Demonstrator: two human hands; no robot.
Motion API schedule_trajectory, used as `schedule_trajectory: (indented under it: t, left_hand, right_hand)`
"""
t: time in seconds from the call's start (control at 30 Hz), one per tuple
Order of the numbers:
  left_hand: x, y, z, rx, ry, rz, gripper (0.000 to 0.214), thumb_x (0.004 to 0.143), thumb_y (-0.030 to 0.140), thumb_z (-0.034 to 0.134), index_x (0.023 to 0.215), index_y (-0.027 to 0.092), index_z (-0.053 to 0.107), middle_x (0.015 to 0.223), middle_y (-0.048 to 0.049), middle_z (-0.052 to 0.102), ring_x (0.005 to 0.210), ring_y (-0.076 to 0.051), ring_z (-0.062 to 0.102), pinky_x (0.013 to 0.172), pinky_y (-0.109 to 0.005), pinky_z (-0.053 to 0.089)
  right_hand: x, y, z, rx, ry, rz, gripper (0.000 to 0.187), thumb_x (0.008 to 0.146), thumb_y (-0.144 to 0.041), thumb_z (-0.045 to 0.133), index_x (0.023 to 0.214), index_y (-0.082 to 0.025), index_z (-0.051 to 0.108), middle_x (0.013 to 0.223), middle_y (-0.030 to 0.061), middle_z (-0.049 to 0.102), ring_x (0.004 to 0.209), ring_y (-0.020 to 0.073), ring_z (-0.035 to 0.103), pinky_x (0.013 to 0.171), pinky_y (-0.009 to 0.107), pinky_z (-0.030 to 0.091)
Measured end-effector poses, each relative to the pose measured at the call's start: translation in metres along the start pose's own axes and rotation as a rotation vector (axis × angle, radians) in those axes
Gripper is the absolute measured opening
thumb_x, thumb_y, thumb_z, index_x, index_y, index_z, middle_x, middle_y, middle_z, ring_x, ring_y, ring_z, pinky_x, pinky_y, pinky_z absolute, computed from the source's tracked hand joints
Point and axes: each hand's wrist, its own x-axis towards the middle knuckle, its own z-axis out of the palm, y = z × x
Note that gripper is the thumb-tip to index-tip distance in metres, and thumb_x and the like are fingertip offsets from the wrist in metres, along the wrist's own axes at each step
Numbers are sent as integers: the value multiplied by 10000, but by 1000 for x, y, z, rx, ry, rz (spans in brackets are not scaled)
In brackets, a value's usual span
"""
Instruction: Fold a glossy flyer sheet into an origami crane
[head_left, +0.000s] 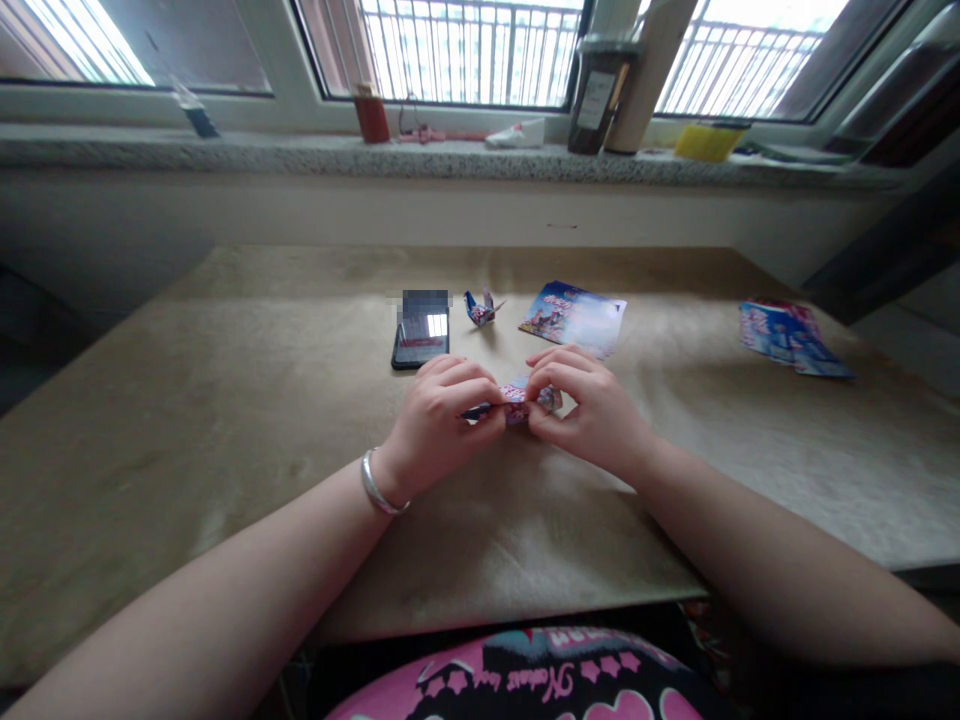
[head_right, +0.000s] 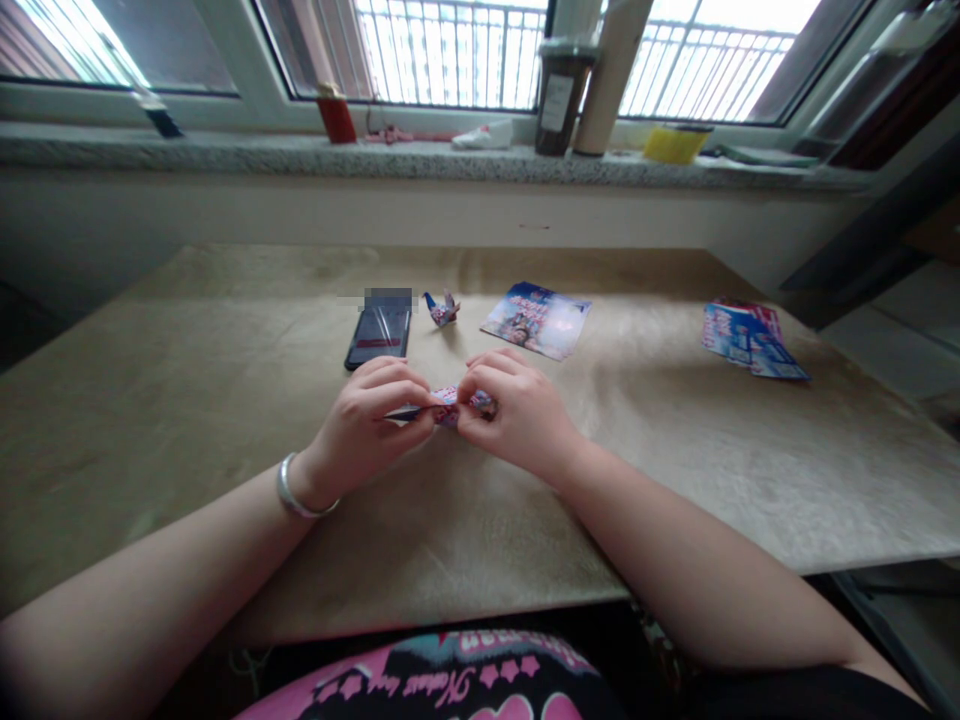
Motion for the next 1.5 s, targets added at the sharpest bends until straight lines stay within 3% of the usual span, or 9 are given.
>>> schedule_trajectory:
  t: [0.17, 0.33, 0.67, 1.1, 1.5]
  left_hand:
    - [-1, -3, -1, -44, 66, -54, 81, 763, 158, 636, 691, 177, 603, 712, -12, 622, 671, -131, 551, 677, -288, 457]
    - [0, -1, -1, -16, 32, 9, 51, 772, 168, 640, 726, 182, 622, 740, -11, 644, 695, -137, 560, 704, -302, 453]
    - [3, 5, -5, 128, -51, 113, 63, 834, 226, 584, 784, 200, 614, 779, -6, 653, 731, -143, 561, 784, -326, 446]
    - [3, 2, -5, 112, -46, 152, 85, 841, 215, 585, 764, 220, 623, 760, 17, 653, 703, -131, 536, 779, -313, 426]
    - [1, -5, -5, 108, -61, 82, 137, 854, 251, 578, 731, 205, 617, 756, 1, 644, 698, -132, 527, 725, -302, 413]
  right_hand:
    - [1, 9, -4, -19, 32, 18, 118, 698, -113, 593, 718, -229, 580, 828, 27, 643, 939, 218, 601, 867, 388, 475]
    - [0, 6, -2, 21, 4, -44, 95, 740, -161, 614, 804, -231, 605, 869, 38, 645, 974, 213, 592, 864, 378, 485]
    - [-1, -2, 1, 16, 38, -110, 115, 750, -131, 600, 799, -235, 604, 852, 33, 644, 947, 202, 589, 831, 365, 502]
    - [1, -5, -2, 18, -2, -55, 132, 702, -109, 611, 750, -231, 602, 847, 29, 638, 971, 210, 591, 862, 374, 492]
    - [0, 11, -3, -53, -13, -10, 128, 687, -120, 618, 739, -238, 619, 842, 22, 654, 966, 220, 596, 880, 395, 482]
